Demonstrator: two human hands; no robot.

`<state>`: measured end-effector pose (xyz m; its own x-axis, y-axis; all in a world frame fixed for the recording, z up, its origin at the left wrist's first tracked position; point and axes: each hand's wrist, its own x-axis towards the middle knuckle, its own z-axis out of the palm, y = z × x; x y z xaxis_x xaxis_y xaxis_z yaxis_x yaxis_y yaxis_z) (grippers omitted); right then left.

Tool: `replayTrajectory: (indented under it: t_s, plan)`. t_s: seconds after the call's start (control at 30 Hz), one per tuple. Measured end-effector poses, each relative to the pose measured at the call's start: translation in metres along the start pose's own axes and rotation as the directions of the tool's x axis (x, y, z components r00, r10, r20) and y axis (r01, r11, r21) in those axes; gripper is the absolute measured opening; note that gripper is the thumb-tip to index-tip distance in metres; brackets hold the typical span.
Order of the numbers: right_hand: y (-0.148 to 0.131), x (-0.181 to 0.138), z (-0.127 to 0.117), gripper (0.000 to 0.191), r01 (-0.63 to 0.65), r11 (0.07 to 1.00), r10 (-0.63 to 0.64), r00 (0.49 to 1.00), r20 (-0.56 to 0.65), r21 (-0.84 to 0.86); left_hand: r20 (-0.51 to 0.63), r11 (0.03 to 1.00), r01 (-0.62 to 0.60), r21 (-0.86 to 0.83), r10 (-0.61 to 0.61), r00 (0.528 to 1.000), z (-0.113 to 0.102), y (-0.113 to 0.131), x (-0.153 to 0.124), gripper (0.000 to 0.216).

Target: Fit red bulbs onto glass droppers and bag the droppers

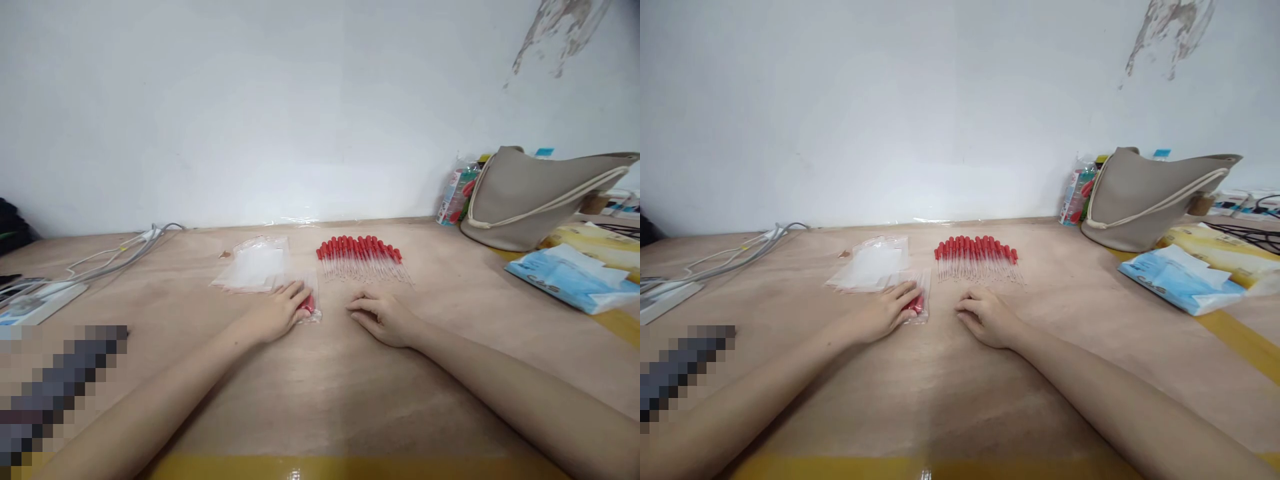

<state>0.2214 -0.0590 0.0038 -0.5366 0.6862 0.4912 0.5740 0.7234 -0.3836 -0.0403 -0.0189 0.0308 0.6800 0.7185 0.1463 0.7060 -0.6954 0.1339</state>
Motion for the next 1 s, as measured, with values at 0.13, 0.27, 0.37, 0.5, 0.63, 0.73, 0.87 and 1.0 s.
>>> replayTrajectory:
  t_s: [0.13, 0.27, 0.37, 0.5, 0.63, 0.73, 0.87, 1.0]
  plan:
    - [-0.001, 0.001, 0.000, 0.022, 0.000, 1.000, 0.000, 1.000, 0.010, 0.002, -0.021, 0.996, -0.050, 0.074, 0.052, 0.998, 0.002, -0.027, 0.030, 0.041]
    - [-0.001, 0.001, -0.001, 0.022, -0.002, 1.000, 0.002, 1.000, 0.014, 0.005, -0.062, 0.999, -0.011, 0.042, 0.014, 0.998, 0.002, -0.052, 0.054, 0.037]
    - [-0.002, 0.001, -0.001, 0.021, -0.009, 1.000, 0.009, 1.000, 0.016, 0.005, -0.178, 0.990, 0.117, 0.081, -0.101, 0.979, -0.002, -0.066, 0.056, 0.042]
    - [-0.001, 0.002, 0.000, 0.020, -0.002, 1.000, 0.002, 1.000, 0.011, 0.010, -0.379, 0.780, 0.613, 0.121, -0.535, 0.755, -0.010, -0.084, 0.039, 0.049]
    - [-0.001, 0.002, 0.001, 0.021, -0.009, 1.000, 0.009, 1.000, 0.006, 0.001, -0.219, 0.579, 0.800, 0.158, -0.769, 0.600, -0.008, -0.099, 0.022, 0.060]
    - [0.000, 0.001, 0.001, 0.021, -0.012, 1.000, 0.012, 1.000, 0.006, -0.017, -0.158, 0.603, 0.779, 0.169, -0.764, 0.626, -0.006, -0.105, 0.018, 0.047]
    - [-0.001, 0.000, 0.001, 0.021, -0.012, 1.000, 0.012, 1.000, 0.001, -0.025, -0.160, 0.639, 0.751, 0.166, -0.734, 0.660, -0.014, -0.100, 0.015, 0.039]
    - [-0.001, 0.001, 0.000, 0.022, -0.055, 0.998, 0.054, 0.994, -0.091, -0.011, -0.302, 0.828, 0.534, 0.171, -0.472, 0.828, -0.022, -0.063, 0.014, 0.042]
